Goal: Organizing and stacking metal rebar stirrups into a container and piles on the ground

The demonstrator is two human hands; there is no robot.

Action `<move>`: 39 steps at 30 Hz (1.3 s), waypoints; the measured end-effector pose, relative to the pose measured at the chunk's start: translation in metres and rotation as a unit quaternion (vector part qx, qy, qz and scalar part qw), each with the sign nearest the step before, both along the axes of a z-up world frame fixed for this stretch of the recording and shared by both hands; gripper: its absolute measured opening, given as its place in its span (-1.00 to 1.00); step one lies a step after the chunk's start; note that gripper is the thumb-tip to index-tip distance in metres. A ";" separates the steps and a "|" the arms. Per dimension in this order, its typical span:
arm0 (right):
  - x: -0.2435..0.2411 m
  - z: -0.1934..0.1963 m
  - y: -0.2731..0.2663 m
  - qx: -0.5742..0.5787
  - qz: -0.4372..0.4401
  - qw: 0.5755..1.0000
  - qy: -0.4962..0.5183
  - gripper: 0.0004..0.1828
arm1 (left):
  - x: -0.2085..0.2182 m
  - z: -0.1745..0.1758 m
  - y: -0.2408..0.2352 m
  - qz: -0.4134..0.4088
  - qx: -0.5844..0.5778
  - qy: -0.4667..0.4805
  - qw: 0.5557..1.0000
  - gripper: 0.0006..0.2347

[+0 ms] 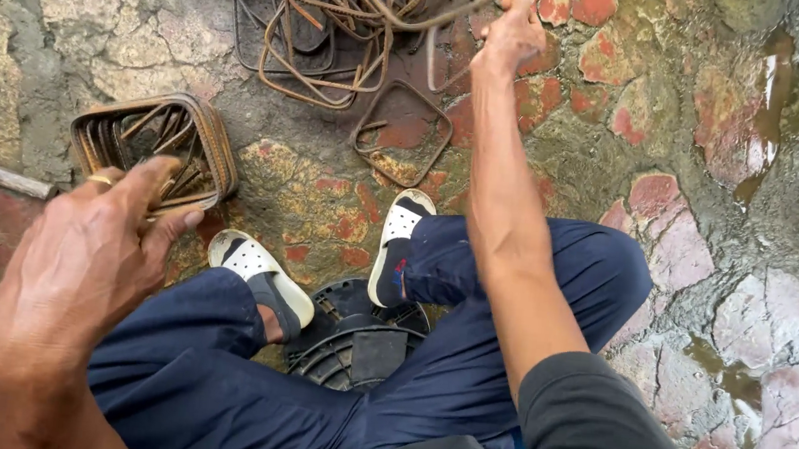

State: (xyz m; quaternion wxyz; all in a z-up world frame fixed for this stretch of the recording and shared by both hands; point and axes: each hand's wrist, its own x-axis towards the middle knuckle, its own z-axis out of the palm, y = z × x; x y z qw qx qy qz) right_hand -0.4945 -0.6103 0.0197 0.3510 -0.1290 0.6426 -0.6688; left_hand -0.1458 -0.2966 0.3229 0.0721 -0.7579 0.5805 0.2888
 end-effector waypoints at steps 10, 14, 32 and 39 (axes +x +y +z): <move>0.058 0.048 0.173 0.135 0.061 0.937 0.316 -0.53 | -0.002 0.028 0.008 -0.015 -0.045 0.047 0.998 -0.51; 0.053 0.037 0.191 -0.014 0.155 0.926 0.344 -0.62 | 0.000 0.020 0.020 -0.030 -0.113 0.080 0.990 -0.63; 0.058 0.197 0.181 -0.228 0.398 0.863 0.212 -0.50 | -0.035 -0.307 -0.014 0.106 -0.190 0.096 0.971 -0.56; 0.023 0.253 0.197 -0.138 0.548 0.780 0.270 -0.52 | -0.098 -0.489 -0.015 0.471 -0.029 0.276 0.838 -0.57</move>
